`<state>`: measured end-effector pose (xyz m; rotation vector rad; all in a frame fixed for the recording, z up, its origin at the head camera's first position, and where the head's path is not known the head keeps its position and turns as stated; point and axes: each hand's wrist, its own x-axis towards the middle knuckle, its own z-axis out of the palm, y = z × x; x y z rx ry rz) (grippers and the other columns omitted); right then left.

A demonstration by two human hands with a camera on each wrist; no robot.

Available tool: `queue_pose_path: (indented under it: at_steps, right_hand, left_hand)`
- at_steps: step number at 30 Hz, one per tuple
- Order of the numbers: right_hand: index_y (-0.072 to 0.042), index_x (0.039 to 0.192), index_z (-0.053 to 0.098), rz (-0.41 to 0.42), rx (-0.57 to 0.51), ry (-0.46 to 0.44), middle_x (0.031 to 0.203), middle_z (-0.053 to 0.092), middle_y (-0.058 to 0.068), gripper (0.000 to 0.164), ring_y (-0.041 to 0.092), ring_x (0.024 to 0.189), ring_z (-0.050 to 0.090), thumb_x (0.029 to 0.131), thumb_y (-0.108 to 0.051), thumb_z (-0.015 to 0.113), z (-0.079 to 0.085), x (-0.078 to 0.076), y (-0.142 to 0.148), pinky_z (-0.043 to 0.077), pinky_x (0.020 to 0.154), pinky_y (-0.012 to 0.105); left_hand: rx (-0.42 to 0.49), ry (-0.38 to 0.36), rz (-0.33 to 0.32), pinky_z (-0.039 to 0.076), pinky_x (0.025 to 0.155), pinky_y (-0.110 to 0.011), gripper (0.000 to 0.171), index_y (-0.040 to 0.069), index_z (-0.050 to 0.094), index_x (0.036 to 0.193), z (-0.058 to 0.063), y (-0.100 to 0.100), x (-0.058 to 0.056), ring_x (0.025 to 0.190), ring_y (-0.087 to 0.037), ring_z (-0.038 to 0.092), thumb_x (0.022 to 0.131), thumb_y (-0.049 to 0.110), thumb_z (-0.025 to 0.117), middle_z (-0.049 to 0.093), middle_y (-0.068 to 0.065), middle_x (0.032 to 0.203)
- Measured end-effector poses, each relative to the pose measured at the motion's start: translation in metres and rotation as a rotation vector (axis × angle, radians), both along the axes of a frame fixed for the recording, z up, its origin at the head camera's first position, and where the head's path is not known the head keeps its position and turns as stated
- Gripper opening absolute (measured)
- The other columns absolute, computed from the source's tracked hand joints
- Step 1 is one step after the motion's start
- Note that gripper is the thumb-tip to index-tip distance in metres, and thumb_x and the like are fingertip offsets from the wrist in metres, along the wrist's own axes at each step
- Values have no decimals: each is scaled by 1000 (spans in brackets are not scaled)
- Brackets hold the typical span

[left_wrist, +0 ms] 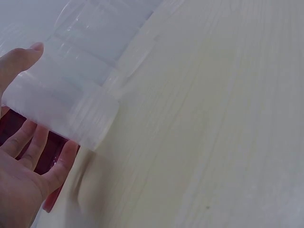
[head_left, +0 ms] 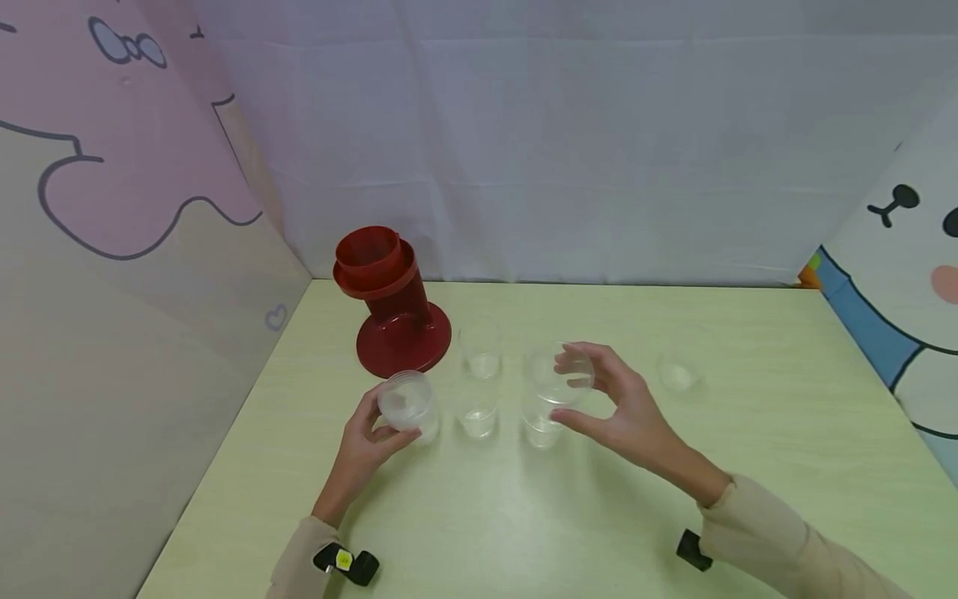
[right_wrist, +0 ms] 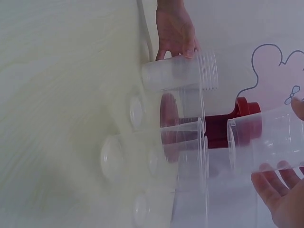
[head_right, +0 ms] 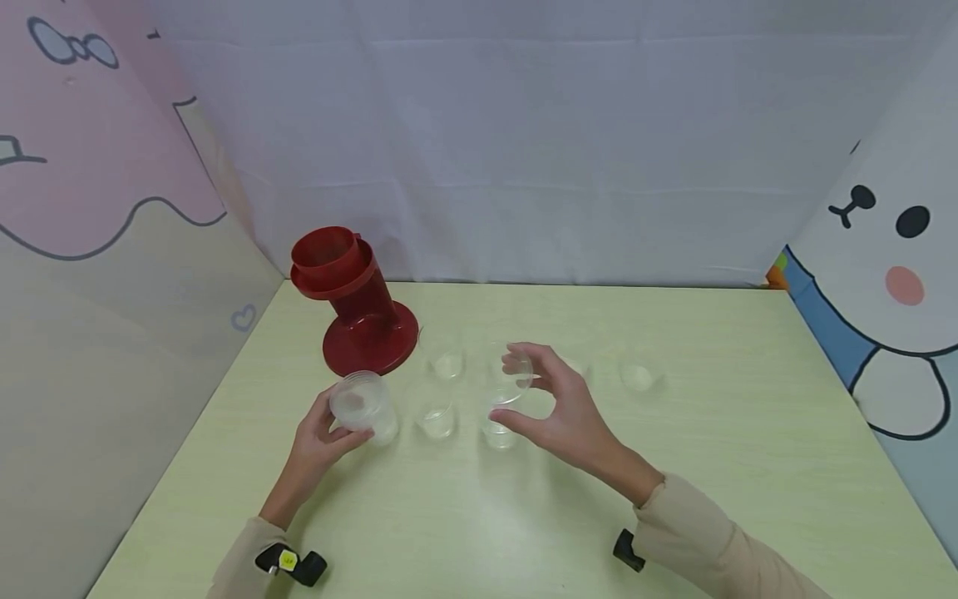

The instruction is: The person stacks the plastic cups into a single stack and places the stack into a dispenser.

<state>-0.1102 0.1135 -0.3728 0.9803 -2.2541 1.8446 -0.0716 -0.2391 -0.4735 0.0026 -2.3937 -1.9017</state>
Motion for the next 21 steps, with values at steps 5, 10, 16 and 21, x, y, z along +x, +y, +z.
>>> queue_pose_path:
  at_steps: [5,10,16,21]
  right_hand:
    - [-11,132,46,13,10,-11,117,58,5,71,20,109,56,72,1,80,0,-3,-5,50,90,40]
    - [-12,132,46,18,24,-16,118,58,4,69,17,109,57,73,-2,80,-2,-6,-9,50,90,42]
    - [-13,132,46,28,19,-22,118,58,3,69,19,109,57,73,-1,80,-1,-8,-17,50,90,41]
    - [-12,132,46,39,7,-33,119,58,4,71,22,109,57,72,1,80,1,-9,-25,50,89,43]
  left_hand:
    - [-1,-5,1,52,86,-27,75,29,39,138,-1,0,0,123,-24,44,76,23,81,43,2,137]
    - [11,-6,-2,52,86,-28,74,30,40,137,-2,0,-1,123,-23,44,76,22,81,44,3,136]
    - [11,-3,0,52,86,-27,73,30,41,136,-1,0,-1,123,-22,44,76,22,81,44,3,136]
    - [19,-1,-6,52,86,-28,73,30,41,136,-1,0,-1,122,-23,44,76,19,81,44,3,135]
